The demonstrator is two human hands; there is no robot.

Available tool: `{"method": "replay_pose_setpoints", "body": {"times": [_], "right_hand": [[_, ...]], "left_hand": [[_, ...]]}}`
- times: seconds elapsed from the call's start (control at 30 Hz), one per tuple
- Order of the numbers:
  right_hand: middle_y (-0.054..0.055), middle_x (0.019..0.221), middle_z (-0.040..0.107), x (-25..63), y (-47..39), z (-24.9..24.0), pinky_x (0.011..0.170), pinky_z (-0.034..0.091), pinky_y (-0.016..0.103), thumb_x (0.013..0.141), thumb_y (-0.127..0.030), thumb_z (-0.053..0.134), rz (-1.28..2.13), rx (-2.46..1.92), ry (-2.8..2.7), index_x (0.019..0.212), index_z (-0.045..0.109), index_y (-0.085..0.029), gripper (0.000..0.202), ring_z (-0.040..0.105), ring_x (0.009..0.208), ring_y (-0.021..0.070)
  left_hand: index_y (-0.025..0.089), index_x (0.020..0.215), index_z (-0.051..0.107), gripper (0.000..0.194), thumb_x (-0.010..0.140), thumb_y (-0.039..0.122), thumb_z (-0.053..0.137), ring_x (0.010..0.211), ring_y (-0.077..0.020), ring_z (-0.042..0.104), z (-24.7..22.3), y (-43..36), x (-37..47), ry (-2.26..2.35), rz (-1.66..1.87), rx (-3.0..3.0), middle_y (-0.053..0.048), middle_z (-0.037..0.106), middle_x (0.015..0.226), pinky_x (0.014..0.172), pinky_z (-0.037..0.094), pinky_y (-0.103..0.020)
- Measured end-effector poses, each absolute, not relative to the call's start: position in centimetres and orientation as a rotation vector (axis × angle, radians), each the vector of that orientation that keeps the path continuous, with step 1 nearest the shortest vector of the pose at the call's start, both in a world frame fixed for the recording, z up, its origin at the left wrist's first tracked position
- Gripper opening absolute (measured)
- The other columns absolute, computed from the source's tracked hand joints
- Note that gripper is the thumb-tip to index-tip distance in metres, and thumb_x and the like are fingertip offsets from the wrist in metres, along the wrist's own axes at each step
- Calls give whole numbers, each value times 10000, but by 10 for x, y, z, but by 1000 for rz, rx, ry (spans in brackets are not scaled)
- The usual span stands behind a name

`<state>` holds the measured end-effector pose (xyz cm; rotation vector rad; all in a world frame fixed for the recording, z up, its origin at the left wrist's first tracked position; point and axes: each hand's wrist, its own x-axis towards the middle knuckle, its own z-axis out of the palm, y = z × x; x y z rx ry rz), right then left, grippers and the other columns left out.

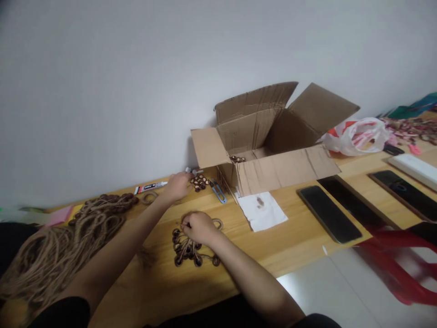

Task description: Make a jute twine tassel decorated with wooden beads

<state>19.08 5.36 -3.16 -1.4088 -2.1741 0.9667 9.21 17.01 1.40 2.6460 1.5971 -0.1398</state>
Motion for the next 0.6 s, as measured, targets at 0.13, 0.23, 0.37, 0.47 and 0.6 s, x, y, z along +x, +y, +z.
{"method": "replay_pose_setpoints", "body": {"times": [0.13, 0.23, 0.37, 0.47, 0.6], "right_hand": [[45, 853, 731, 191, 53, -29, 684, 386, 240, 797, -136, 558, 958, -1439, -2185, 763, 706, -184, 160, 634, 800, 169], [45, 845, 727, 191, 53, -28, 696, 390, 239, 790, -122, 554, 969, -1418, -2173, 750, 700, -182, 163, 631, 810, 171], [53, 848, 723, 191, 53, -29, 703, 394, 241, 793, -118, 549, 981, -1408, -2171, 750, 695, -173, 162, 631, 811, 174], [55, 854, 723, 191, 53, -30, 704, 393, 241, 800, -122, 547, 975, -1405, -2181, 747, 694, -172, 164, 631, 815, 173], [45, 834, 723, 191, 53, -30, 700, 395, 233, 799, -121, 555, 970, -1392, -2179, 737, 693, -180, 162, 630, 803, 164]], "left_hand": [[151, 1119, 626, 314, 856, 239, 478, 1068, -286, 603, 12, 170, 95, 1599, -179, 2647, -145, 648, 1095, 869, 447, -374], [150, 1088, 643, 300, 858, 225, 465, 1062, -285, 610, 12, 171, 96, 1614, -195, 2641, -146, 655, 1086, 861, 452, -370], [164, 1063, 657, 296, 859, 200, 445, 1046, -277, 619, 10, 173, 93, 1630, -206, 2627, -134, 666, 1070, 844, 455, -361], [175, 1084, 652, 310, 859, 191, 439, 1038, -269, 617, 8, 173, 89, 1644, -202, 2617, -127, 666, 1070, 849, 453, -358], [167, 1072, 658, 297, 865, 214, 450, 1039, -269, 606, 7, 172, 87, 1652, -191, 2622, -133, 652, 1062, 861, 447, -357]]}}
